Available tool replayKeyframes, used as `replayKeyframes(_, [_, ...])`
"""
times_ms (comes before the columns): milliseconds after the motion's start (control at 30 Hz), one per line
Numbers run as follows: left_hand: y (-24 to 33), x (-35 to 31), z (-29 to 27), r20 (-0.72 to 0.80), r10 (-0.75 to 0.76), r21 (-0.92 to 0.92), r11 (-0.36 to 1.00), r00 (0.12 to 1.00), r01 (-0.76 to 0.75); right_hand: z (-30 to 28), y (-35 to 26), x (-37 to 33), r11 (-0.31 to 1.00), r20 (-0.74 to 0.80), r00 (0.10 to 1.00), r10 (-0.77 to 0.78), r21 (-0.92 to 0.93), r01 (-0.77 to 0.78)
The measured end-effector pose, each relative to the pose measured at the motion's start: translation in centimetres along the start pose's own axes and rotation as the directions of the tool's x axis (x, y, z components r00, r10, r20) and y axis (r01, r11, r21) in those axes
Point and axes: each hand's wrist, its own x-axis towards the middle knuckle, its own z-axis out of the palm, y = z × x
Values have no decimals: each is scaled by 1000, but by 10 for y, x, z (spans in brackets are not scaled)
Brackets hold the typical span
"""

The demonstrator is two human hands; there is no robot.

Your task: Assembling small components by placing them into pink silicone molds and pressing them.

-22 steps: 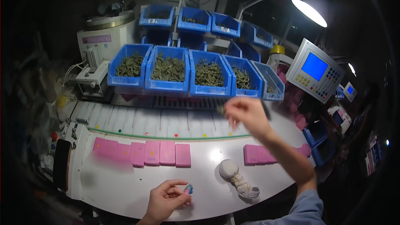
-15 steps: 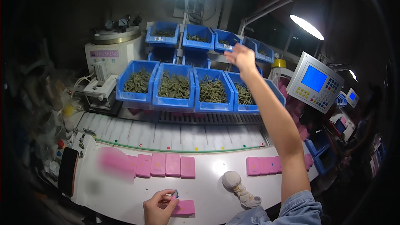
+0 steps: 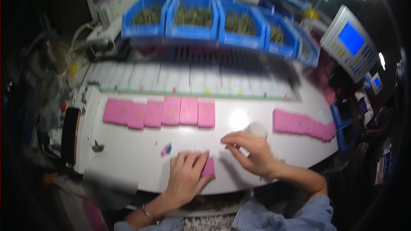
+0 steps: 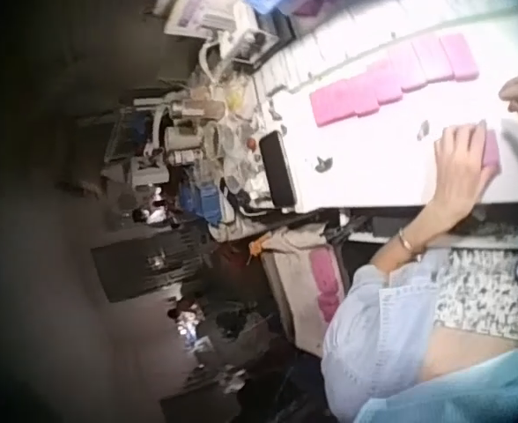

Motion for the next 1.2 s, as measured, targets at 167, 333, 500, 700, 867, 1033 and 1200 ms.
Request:
replayKeyframes(167, [5, 13, 7, -189, -67, -406, 914, 980, -16, 16, -13, -27, 941, 28, 972, 234, 246, -233])
replayKeyframes(333, [12, 6, 27, -239, -117, -542, 840, 964, -32, 28, -21, -36, 946, 69, 973, 220, 229, -230])
replayKeyframes(500, [3, 2, 13, -47, -146, -834, 550, 988, 42, 29, -21, -34, 924, 74, 965, 250, 281, -261])
replayKeyframes(700, [0, 12, 14, 35, -269, -893, 424, 963, 151, 38, -27, -28, 945, 90, 981, 174, 266, -192])
replayKeyframes(867, [1, -5, 25, -95, -307, -845, 527, 947, 86, 44, -19, -19, 928, 19, 965, 263, 269, -258])
replayKeyframes(1033, [-7, -4, 20, -424, -22, -428, 886, 905, -179, 48, 1, -1, 867, 14, 906, 422, 285, -409])
replayKeyframes(1200, [-5, -6, 20, -265, -100, -534, 844, 959, -59, 38, -3, -5, 838, -16, 888, 459, 342, -427])
